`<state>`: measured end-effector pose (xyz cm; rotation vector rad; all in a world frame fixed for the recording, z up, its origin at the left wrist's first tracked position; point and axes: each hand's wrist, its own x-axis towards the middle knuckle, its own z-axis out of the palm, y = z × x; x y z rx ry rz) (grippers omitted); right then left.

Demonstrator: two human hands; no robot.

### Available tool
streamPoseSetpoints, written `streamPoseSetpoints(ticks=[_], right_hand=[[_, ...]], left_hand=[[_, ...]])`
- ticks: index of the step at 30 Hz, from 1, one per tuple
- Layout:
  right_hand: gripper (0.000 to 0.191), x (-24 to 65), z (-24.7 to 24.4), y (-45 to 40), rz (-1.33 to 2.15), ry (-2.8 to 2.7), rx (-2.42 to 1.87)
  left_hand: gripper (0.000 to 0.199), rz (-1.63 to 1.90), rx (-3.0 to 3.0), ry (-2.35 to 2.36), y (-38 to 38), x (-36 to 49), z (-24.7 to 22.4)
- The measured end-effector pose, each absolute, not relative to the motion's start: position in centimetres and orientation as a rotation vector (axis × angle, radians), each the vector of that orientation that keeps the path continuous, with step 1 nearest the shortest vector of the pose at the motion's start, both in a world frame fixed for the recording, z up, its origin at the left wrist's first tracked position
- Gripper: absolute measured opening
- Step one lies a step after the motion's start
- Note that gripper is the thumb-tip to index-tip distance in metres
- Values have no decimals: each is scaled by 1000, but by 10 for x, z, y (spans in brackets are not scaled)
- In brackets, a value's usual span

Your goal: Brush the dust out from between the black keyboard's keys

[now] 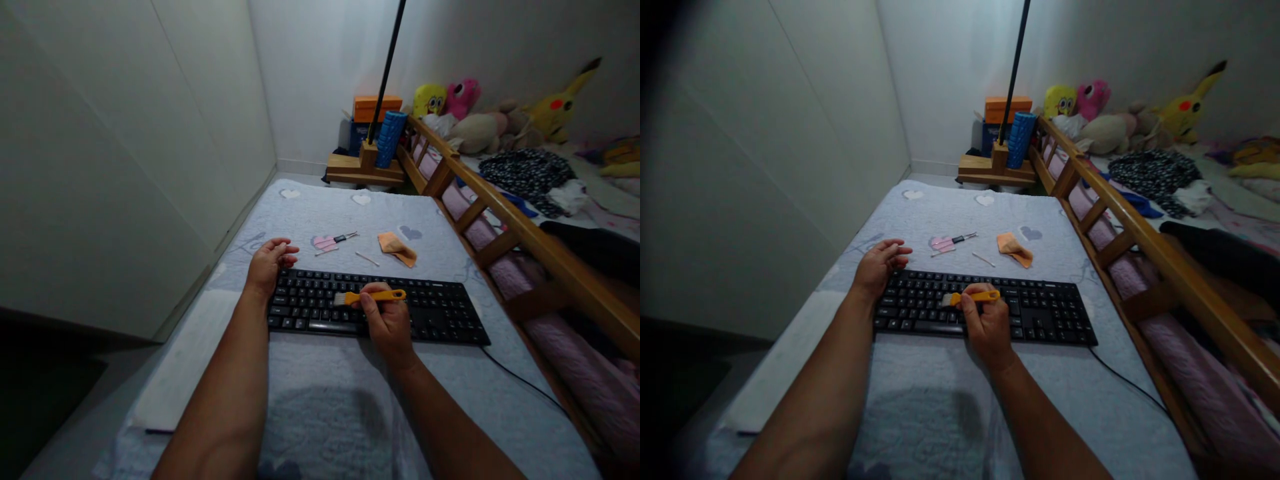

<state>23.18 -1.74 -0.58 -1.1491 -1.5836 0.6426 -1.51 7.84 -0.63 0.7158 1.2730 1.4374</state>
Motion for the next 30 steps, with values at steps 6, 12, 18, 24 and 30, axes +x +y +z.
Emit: streamPoseSetpoints(ticks=[6, 12, 18, 24, 30], right_hand=[[18, 224, -5, -19, 702, -1719, -1150], [20, 229, -6, -18, 420, -1734, -1300], [22, 250, -6, -12, 240, -1688, -1391], [23, 249, -3, -17, 456, -1585, -1297], [24, 245, -6, -15, 496, -1654, -1302]], left_hand=[[17, 1346, 804, 1327, 79, -14, -4], [17, 1326, 834, 1336, 81, -14, -4], [19, 1287, 863, 1307, 84, -16, -7], [22, 1258, 842, 1269, 84, -18, -5], [25, 1241, 812, 1266, 84, -19, -4]])
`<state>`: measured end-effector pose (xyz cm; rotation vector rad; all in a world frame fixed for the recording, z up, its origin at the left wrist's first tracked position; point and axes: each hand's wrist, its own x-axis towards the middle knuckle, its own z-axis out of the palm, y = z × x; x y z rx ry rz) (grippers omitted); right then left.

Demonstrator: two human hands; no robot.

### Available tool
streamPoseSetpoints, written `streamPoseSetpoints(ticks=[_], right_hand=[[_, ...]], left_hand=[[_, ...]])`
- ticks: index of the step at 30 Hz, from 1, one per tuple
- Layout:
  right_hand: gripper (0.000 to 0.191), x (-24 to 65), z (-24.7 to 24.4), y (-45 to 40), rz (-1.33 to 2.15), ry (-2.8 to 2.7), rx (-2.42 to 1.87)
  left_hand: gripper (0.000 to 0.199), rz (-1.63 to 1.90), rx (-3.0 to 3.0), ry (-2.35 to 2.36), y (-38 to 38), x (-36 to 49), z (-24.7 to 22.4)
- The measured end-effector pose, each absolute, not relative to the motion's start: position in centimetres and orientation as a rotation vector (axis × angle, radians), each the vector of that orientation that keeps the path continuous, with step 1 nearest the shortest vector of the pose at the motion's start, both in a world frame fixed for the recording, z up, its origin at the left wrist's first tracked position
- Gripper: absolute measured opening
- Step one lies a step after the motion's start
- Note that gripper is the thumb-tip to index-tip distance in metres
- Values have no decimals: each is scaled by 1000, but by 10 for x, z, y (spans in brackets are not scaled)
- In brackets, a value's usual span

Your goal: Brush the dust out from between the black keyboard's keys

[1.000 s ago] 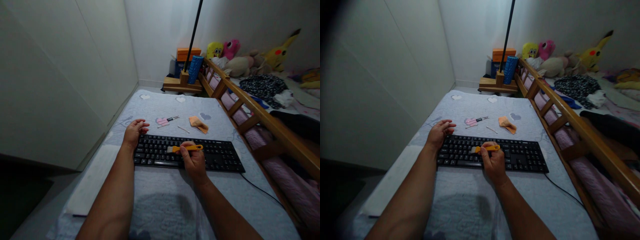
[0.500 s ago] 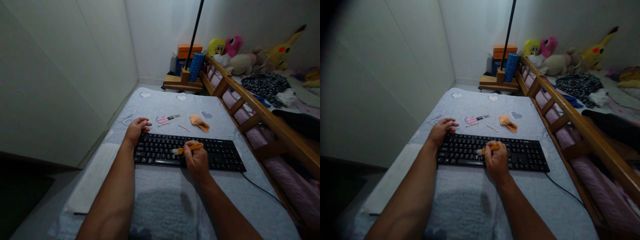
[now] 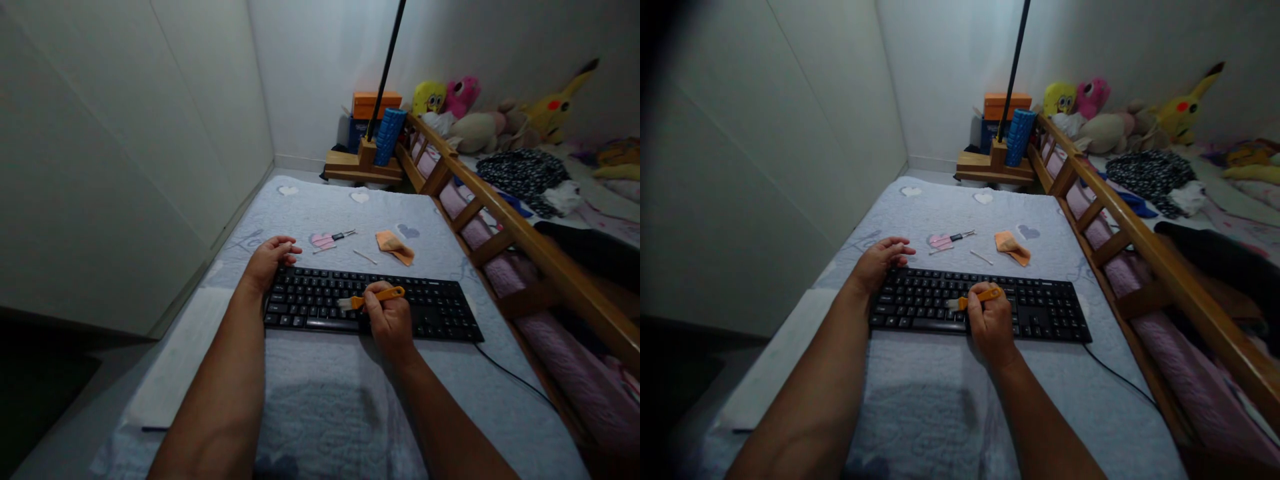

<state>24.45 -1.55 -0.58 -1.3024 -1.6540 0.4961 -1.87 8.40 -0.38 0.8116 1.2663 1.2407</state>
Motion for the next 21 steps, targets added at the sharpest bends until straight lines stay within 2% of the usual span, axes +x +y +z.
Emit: streamPoseSetpoints(ticks=[6, 8, 15, 17, 21], right_hand=[[23, 265, 1, -8, 227, -1582, -1419], [23, 268, 5, -9, 303, -1531, -1406], [27, 257, 8, -13, 1019, -1579, -1194], [28, 253, 8, -13, 1040, -1625, -1190], [27, 251, 8, -13, 863, -1685, -1239]], left_hand=[[27, 1235, 813, 1268, 84, -19, -4], [28, 1241, 803, 1264, 84, -18, -3], [28, 1248, 818, 1257, 83, -18, -3], [27, 1248, 817, 1269, 83, -18, -3], [24, 1245, 816, 1278, 84, -18, -4]])
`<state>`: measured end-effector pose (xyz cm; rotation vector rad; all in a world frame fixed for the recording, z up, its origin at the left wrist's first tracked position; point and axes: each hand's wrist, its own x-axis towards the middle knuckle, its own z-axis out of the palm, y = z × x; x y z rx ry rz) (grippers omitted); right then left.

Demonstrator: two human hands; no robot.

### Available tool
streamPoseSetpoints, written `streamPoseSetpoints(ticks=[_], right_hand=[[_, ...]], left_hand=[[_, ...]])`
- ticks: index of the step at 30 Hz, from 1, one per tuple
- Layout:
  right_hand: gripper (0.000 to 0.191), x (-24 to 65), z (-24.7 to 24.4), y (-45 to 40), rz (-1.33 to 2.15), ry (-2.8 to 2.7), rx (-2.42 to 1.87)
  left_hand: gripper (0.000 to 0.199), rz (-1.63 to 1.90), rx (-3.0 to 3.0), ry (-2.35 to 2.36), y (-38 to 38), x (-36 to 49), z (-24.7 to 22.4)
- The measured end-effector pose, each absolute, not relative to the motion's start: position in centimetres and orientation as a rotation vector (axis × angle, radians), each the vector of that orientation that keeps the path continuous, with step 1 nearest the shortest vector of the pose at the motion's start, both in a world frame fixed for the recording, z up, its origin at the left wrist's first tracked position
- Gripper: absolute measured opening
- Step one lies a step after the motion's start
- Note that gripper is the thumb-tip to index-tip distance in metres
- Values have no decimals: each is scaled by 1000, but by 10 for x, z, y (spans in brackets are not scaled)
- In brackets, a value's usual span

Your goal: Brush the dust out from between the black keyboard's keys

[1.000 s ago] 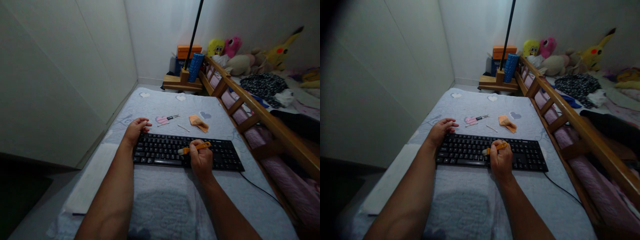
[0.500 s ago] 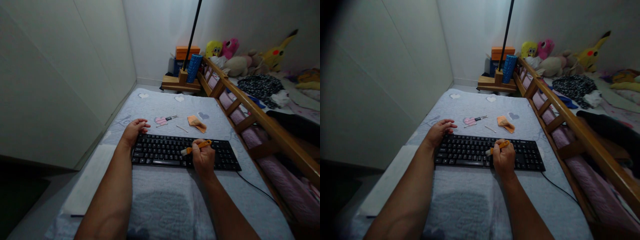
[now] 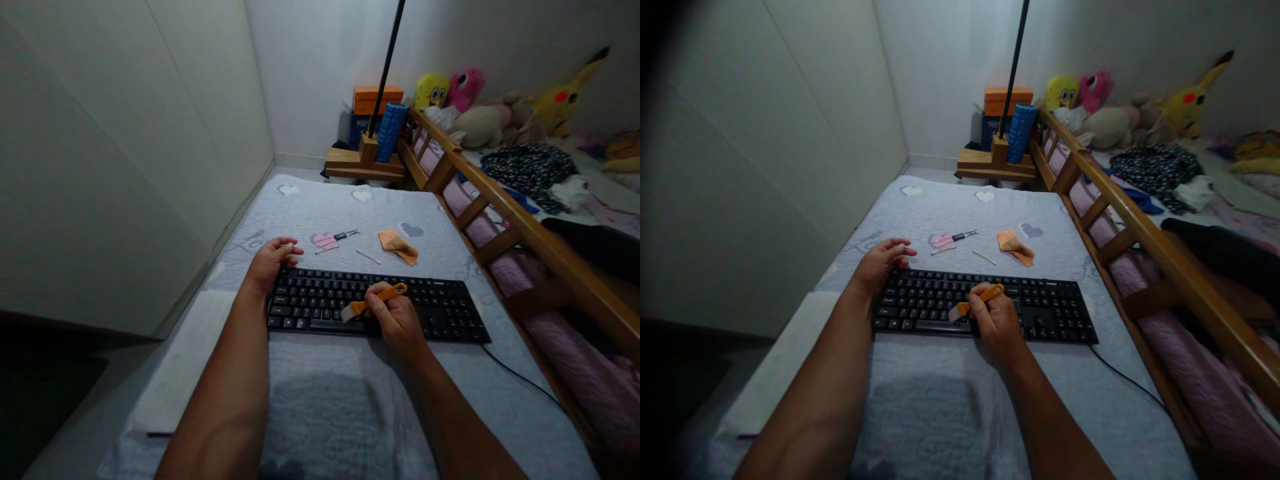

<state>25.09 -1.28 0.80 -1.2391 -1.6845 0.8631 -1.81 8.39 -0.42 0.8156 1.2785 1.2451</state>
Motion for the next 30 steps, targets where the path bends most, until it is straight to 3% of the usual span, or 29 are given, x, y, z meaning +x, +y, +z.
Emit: streamPoseSetpoints(ticks=[9, 14, 18, 30], right_hand=[[22, 263, 0, -3, 488, -1575, -1329], [28, 270, 25, -2, 775, -1474, -1341], [36, 263, 47, 7, 1093, -1725, -1262], [35, 230, 18, 9, 800, -1763, -1287]], left_hand=[[23, 1252, 806, 1266, 84, -18, -4], [22, 1250, 808, 1275, 84, -18, -4], [23, 1248, 816, 1285, 85, -17, -4], [28, 1229, 835, 1305, 87, -18, -6]])
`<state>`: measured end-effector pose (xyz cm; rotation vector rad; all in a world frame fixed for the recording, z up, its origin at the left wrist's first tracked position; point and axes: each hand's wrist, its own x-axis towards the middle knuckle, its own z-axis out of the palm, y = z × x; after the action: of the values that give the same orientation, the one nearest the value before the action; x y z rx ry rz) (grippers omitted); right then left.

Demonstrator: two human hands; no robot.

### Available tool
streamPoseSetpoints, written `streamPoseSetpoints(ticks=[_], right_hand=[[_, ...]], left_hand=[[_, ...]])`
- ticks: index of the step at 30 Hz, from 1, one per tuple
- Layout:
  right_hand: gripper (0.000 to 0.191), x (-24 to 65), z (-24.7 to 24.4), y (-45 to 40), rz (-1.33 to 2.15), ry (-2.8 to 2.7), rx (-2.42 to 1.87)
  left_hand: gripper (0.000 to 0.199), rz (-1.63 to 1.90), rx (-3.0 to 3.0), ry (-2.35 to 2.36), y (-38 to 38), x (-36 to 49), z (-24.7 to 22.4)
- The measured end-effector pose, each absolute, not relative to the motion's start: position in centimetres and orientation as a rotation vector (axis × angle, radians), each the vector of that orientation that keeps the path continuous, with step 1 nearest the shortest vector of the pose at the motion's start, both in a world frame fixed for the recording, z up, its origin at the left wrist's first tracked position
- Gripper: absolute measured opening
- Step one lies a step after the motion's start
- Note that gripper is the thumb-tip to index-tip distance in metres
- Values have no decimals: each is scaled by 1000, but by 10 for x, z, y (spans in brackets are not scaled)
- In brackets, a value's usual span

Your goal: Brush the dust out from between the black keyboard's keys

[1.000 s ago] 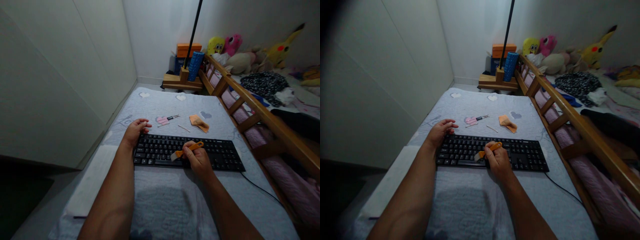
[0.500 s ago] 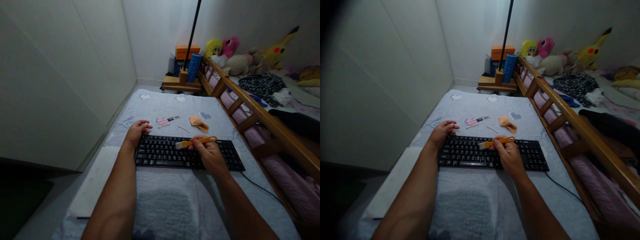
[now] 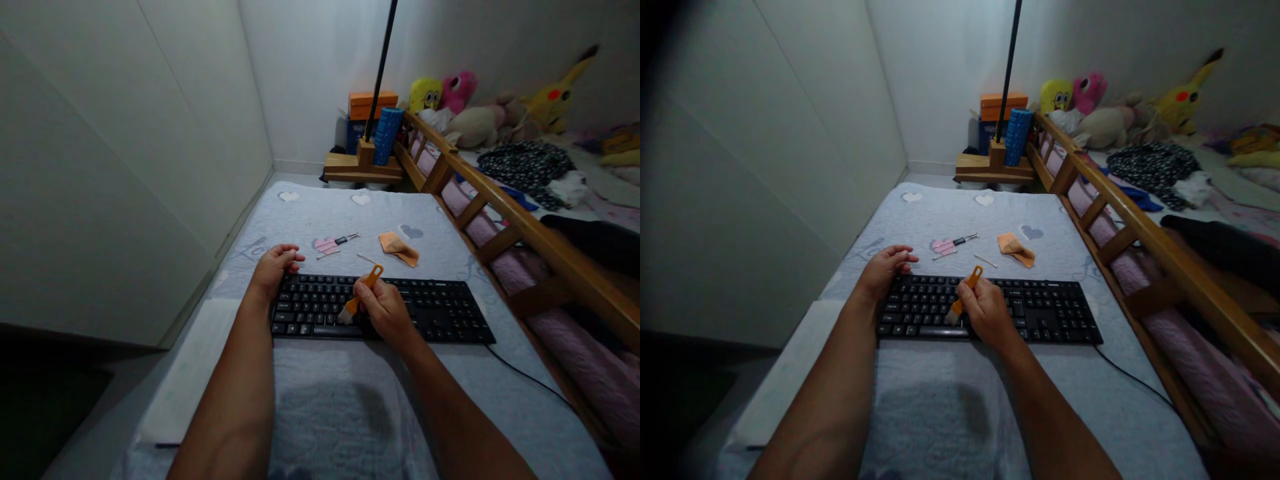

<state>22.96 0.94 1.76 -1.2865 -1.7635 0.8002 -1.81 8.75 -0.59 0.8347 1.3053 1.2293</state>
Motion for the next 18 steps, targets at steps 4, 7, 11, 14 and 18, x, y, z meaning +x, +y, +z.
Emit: streamPoseSetpoints(ticks=[4, 7, 11, 14, 18], right_hand=[[32, 234, 7, 15, 717, -1714, -1276], [29, 235, 0, 19, 672, -1689, -1272], [26, 236, -4, 23, 563, -1659, -1284], [23, 240, -3, 24, 525, -1620, -1271], [26, 244, 3, 22, 571, -1563, -1286]], left_hand=[[29, 1231, 850, 1301, 88, -18, -6], [29, 1240, 851, 1317, 87, -17, -4], [29, 1242, 848, 1337, 87, -15, -4], [30, 1250, 841, 1339, 88, -15, -4], [28, 1252, 842, 1345, 87, -14, -3]])
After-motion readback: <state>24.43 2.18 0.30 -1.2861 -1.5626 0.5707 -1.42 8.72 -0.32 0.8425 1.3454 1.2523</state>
